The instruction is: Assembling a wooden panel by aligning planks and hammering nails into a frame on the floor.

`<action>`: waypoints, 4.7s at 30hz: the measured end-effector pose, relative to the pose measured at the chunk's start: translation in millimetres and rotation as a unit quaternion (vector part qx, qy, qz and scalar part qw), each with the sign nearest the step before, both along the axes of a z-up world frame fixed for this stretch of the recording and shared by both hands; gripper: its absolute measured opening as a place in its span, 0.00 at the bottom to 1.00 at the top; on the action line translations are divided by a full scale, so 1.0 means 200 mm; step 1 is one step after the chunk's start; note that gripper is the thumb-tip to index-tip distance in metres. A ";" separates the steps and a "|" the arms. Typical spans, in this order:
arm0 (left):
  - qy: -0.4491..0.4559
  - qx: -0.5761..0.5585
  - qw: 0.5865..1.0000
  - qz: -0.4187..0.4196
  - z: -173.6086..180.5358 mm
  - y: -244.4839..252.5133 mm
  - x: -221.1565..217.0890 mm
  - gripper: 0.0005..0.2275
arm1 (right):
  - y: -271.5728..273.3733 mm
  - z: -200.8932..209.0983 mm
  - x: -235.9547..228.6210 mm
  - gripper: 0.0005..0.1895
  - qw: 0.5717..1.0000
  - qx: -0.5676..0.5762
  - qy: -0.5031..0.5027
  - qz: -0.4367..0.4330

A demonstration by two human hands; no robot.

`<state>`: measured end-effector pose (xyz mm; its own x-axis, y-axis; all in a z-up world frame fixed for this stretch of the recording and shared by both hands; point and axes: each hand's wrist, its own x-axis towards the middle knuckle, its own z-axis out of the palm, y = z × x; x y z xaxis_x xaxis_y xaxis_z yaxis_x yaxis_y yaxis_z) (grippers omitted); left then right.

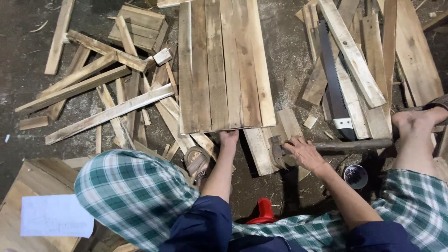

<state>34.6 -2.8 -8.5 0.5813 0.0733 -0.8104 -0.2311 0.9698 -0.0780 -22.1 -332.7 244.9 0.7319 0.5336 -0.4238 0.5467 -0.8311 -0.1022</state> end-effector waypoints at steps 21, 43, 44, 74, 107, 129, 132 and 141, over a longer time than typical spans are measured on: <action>0.080 0.579 0.790 -0.187 1.04 -0.50 -0.28 0.01 | 0.13 0.36 0.20 0.24 0.926 0.350 -0.082 -0.113; 0.005 0.873 0.323 -0.365 0.83 -0.58 -0.04 0.03 | 0.12 0.42 0.05 0.32 0.777 0.444 0.117 -0.430; 0.009 0.876 0.311 -0.367 0.82 -0.58 -0.05 0.03 | 0.17 0.49 0.04 0.33 0.787 0.420 0.125 -0.434; -0.018 0.898 0.315 -0.307 0.93 -0.57 -0.05 0.11 | 0.41 0.59 0.14 0.21 0.837 0.389 0.006 -0.386; -0.030 0.864 0.314 -0.392 0.80 -0.57 -0.05 0.02 | 0.48 0.61 0.07 0.20 0.844 0.345 0.020 -0.410; -0.021 0.875 0.320 -0.364 0.88 -0.58 -0.07 0.09 | 0.50 0.61 0.02 0.20 0.843 0.318 0.043 -0.431; -0.008 0.883 0.311 -0.351 0.96 -0.58 -0.05 0.12 | 0.45 0.39 0.03 0.26 0.843 0.281 0.066 -0.453; 0.015 0.864 0.319 -0.390 0.83 -0.60 -0.04 0.11 | 0.44 0.43 0.02 0.24 0.837 0.358 0.046 -0.412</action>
